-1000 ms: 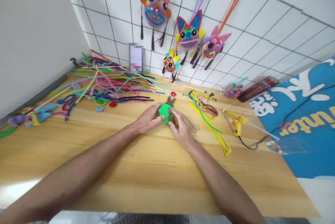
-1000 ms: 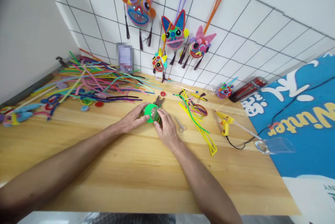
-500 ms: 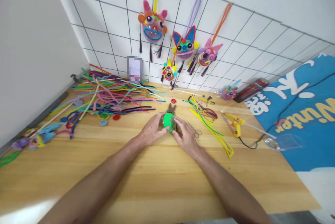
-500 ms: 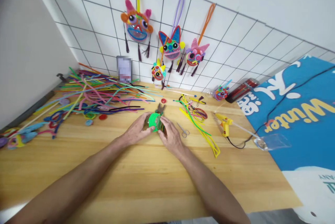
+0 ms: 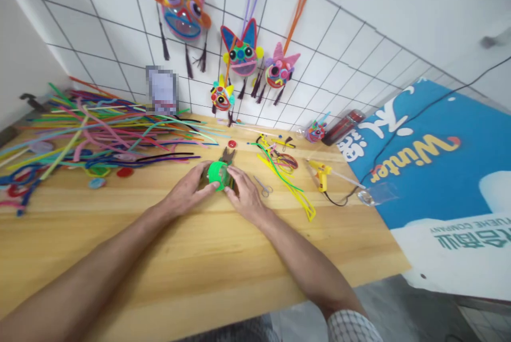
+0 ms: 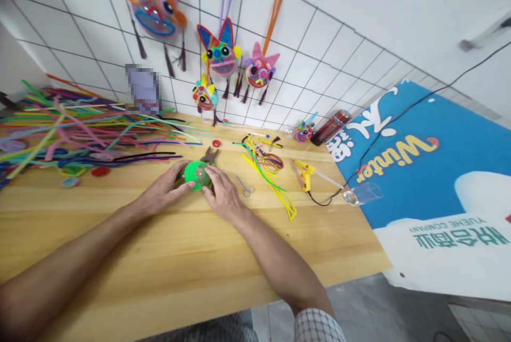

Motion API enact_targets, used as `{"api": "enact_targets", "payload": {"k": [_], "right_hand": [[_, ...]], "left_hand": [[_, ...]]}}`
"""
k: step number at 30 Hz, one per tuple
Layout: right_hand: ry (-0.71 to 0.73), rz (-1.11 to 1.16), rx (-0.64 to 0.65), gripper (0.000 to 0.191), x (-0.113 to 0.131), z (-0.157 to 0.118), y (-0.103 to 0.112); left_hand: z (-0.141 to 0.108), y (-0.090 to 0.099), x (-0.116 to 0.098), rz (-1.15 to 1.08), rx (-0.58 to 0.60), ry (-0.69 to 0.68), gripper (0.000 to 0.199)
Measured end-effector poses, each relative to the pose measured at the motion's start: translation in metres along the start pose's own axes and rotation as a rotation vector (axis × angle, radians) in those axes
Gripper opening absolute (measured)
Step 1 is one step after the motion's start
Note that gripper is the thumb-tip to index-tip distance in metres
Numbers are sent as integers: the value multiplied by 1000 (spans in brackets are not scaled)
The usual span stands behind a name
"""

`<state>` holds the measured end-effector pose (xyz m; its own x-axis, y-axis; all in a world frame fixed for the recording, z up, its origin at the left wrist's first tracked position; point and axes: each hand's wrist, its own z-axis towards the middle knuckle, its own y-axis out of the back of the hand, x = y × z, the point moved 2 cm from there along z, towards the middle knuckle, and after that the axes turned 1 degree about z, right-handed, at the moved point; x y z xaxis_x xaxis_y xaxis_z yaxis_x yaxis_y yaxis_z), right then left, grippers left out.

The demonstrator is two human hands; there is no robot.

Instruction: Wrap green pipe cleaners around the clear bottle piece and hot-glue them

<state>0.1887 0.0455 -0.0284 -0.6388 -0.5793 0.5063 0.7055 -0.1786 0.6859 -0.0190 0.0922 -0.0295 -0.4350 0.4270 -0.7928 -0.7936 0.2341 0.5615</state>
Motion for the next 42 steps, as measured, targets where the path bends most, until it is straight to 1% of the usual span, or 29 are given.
{"api": "enact_targets", "payload": {"k": [2, 6, 12, 15, 19, 21, 23, 27, 31, 33, 35, 36, 38, 40, 42], "right_hand": [[-17, 0, 17, 62, -1, 0, -1], [-24, 0, 20, 62, -3, 0, -3], [-48, -33, 19, 60, -7, 1, -5], [-53, -40, 22, 58, -8, 1, -5], [-68, -45, 8, 57, -9, 0, -4], [-81, -52, 5, 57, -10, 1, -5], [-91, -60, -1, 58, -11, 1, -5], [-126, -56, -30, 58, -13, 1, -5], [-166, -6, -62, 54, -13, -1, -6], [-179, 27, -100, 51, -15, 0, -3], [-205, 55, -162, 47, -18, 5, 8], [-231, 46, -191, 45, -21, 9, 17], [-306, -19, -235, 38, -28, 18, 42], [-392, -139, -231, 31, -37, 27, 72], [-459, -214, -210, 28, -47, 34, 99]], "left_hand": [[-1, 1, -1, 9, -6, 21, 80], [-1, 1, -2, 21, 8, 15, 82], [0, -3, 5, 28, -9, 28, 98], [2, -4, 8, 16, -26, 2, 97], [5, -4, 10, 13, -58, -56, 90], [6, -5, 11, 28, -49, -57, 88], [7, -5, 13, 34, -48, -46, 89], [6, -6, 16, 14, -78, -69, 97], [5, -7, 13, 29, -80, -149, 90], [5, -6, 11, 19, -93, -144, 88], [4, -2, 11, -23, -123, -93, 87], [4, 1, 10, -58, -142, -59, 84], [6, 9, 9, -142, -190, 8, 79], [10, 22, 5, -211, -258, 60, 73], [16, 38, -2, -225, -346, 97, 64]]}}
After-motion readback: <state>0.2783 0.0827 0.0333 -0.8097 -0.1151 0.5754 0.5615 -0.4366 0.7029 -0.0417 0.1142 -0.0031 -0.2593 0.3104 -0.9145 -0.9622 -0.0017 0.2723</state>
